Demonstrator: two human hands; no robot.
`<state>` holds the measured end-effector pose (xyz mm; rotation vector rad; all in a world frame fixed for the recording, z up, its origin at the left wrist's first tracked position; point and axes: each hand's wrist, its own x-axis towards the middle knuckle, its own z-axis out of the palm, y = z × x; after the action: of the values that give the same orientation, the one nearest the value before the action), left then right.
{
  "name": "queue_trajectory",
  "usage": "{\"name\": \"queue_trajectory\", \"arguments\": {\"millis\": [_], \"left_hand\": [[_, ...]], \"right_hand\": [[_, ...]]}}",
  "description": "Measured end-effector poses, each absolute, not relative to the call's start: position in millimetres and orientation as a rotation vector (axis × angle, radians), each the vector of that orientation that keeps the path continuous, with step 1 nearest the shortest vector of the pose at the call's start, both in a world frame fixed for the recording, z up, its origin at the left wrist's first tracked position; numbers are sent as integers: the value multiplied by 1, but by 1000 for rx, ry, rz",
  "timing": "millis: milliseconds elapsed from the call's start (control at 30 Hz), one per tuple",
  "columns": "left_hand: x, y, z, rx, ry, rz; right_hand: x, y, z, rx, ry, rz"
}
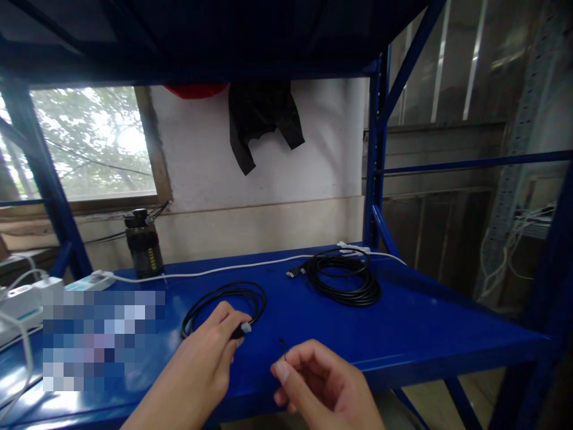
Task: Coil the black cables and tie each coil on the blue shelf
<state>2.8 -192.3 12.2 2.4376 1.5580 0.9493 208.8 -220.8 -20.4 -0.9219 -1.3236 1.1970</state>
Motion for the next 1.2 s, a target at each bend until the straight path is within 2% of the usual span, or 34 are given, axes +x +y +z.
{"name": "queue_trajectory", "arguments": {"millis": [300,667,1200], "left_hand": [[30,-184,6,2305,1415,1035],[26,-165,4,2088,1442,1053],[7,-163,-1,2122,1600,1057]], "right_hand": [[190,-177,14,-954,-1602,639],[189,-159,-5,-750,-1664,688],[215,-136,-7,-961,-1642,676]]}}
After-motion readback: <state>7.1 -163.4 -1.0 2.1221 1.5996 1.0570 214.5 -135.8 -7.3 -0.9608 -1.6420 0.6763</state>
